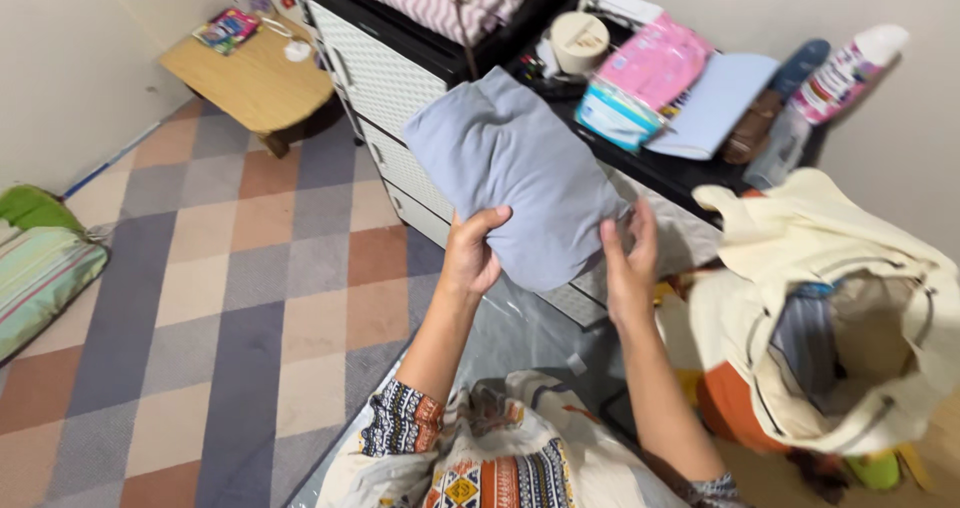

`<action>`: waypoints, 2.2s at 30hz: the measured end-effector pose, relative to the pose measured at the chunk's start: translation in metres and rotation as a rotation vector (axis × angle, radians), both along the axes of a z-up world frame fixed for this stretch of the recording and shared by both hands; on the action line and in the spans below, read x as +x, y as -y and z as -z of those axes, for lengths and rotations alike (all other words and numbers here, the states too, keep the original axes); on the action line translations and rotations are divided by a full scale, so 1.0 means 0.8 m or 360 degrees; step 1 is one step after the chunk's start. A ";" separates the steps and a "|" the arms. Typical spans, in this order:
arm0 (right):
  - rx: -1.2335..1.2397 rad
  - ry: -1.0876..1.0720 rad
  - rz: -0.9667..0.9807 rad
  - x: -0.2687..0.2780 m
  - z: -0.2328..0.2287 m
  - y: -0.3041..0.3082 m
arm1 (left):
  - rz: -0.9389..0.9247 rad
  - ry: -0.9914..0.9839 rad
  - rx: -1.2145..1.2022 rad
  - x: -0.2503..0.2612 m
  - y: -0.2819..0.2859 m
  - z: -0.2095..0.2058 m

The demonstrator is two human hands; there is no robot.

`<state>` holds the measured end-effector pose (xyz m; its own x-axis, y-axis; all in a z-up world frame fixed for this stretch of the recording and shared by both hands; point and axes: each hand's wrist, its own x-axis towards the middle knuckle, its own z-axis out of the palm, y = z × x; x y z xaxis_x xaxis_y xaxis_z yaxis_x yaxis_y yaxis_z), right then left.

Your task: The person takes items out of a cream-colored backpack, including a foil pack, a wallet, a pink packet, and folded clothing, and places them on top of a plastic drawer unit. They then fold and stack the clothing items, arranging them on the drawers.

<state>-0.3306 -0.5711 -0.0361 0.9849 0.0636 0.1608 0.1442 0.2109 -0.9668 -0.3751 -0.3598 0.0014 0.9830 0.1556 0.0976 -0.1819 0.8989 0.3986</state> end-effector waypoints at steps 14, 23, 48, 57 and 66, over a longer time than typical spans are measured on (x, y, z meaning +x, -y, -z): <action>0.0583 -0.0434 -0.0591 0.118 -0.061 -0.159 | 0.0024 0.0493 -0.0111 0.047 -0.149 0.034; 0.0326 0.0110 -0.0604 0.251 -0.137 -0.215 | -0.0286 -0.0033 -0.0004 0.158 -0.274 -0.006; 0.0418 0.0273 0.0312 0.472 -0.141 -0.400 | -0.0685 0.0160 0.1629 0.563 -0.484 -0.086; -0.0772 0.0612 0.0552 0.453 -0.111 -0.402 | -0.0719 -0.0018 0.1870 0.559 -0.503 -0.062; -0.0588 0.0683 0.0363 0.433 -0.085 -0.381 | -0.1279 0.0059 0.2416 0.496 -0.479 -0.043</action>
<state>0.0157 -0.2665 0.0321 0.8326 -0.0140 0.5537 0.5390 -0.2095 -0.8158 0.0214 0.0230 0.0362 0.7045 0.3242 0.6313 -0.3913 -0.5647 0.7267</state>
